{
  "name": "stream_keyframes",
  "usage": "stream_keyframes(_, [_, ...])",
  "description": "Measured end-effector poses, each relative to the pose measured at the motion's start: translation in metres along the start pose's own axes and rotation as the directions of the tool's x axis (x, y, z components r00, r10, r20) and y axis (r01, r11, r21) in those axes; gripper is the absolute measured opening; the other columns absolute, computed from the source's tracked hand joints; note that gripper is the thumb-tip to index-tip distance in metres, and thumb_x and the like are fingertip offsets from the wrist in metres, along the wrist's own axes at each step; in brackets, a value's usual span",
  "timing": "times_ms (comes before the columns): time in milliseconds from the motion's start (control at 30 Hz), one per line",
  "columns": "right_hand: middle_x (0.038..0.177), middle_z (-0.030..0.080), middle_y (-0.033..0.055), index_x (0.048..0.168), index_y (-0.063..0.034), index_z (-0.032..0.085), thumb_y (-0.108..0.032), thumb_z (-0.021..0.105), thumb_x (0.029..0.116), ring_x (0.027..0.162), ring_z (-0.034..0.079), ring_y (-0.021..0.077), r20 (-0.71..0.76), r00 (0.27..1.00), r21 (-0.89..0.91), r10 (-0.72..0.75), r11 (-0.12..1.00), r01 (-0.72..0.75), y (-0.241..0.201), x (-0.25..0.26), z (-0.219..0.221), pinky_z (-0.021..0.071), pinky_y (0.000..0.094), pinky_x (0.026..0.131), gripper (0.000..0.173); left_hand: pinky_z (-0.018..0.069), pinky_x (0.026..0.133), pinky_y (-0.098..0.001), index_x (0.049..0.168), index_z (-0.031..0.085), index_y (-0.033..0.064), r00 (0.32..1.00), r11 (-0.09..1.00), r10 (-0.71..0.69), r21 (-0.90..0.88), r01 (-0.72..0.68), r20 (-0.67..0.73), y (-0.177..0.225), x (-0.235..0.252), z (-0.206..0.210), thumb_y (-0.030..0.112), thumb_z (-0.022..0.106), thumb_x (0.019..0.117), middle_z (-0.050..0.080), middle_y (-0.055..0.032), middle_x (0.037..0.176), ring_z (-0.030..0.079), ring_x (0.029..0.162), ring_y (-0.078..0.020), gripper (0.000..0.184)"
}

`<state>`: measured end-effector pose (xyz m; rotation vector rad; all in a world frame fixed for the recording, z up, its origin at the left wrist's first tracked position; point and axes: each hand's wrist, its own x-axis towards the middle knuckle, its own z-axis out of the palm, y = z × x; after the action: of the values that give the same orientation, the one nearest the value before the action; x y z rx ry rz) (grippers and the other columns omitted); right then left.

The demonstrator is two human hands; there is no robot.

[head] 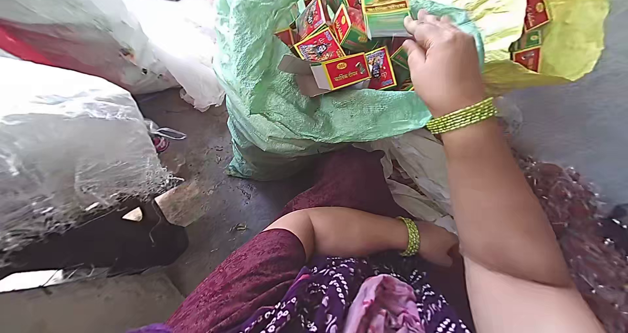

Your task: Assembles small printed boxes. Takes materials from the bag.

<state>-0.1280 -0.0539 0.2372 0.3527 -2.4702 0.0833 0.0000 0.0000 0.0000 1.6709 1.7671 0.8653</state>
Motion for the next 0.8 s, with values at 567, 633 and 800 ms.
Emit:
stream_keyframes(567, [0.13, 0.069, 0.0169, 0.121, -0.0055, 0.073, -0.031, 0.058, 0.1028, 0.122, 0.065, 0.0343, 0.065, 0.782, -0.296, 0.621, 0.76, -0.579, 0.138, -0.362, -0.087, 0.0479, 0.0541, 0.106, 0.035, 0.0498, 0.105, -0.0519, 0.134, 0.06, 0.0026, 0.991, 0.988, -0.13, -0.087, 0.126, -0.034, -0.002, 0.011, -0.006, 0.023, 0.062, 0.0999, 0.065, -0.0175, 0.13, 0.064, 0.121, -0.0297, 0.04])
stream_keyframes(633, [0.131, 0.067, 0.0222, 0.13, -0.0042, 0.068, -0.03, 0.06, 0.1019, 0.123, 0.062, 0.0414, 0.231, 0.418, -0.451, 0.878, 0.478, -0.754, 0.159, -0.426, -0.089, 0.0459, 0.063, 0.105, 0.039, 0.052, 0.103, -0.0495, 0.131, 0.063, 0.0061, 0.987, 0.987, -0.147, -0.076, 0.142, -0.061, -0.005, 0.015, -0.001, 0.026, 0.062, 0.0998, 0.067, -0.0132, 0.127, 0.066, 0.117, -0.0253, 0.037])
stream_keyframes(800, [0.136, 0.06, 0.0293, 0.133, 0.0055, 0.06, -0.034, 0.062, 0.0995, 0.13, 0.056, 0.0449, 0.372, -0.315, -0.704, 0.873, 0.044, -0.709, 0.177, -0.581, -0.042, 0.0449, 0.0637, 0.105, 0.052, 0.0552, 0.097, -0.0526, 0.128, 0.065, 0.0097, 0.978, 0.986, -0.167, -0.008, 0.167, -0.121, -0.013, 0.027, 0.009, 0.028, 0.066, 0.098, 0.07, -0.0106, 0.12, 0.069, 0.108, -0.0243, 0.035])
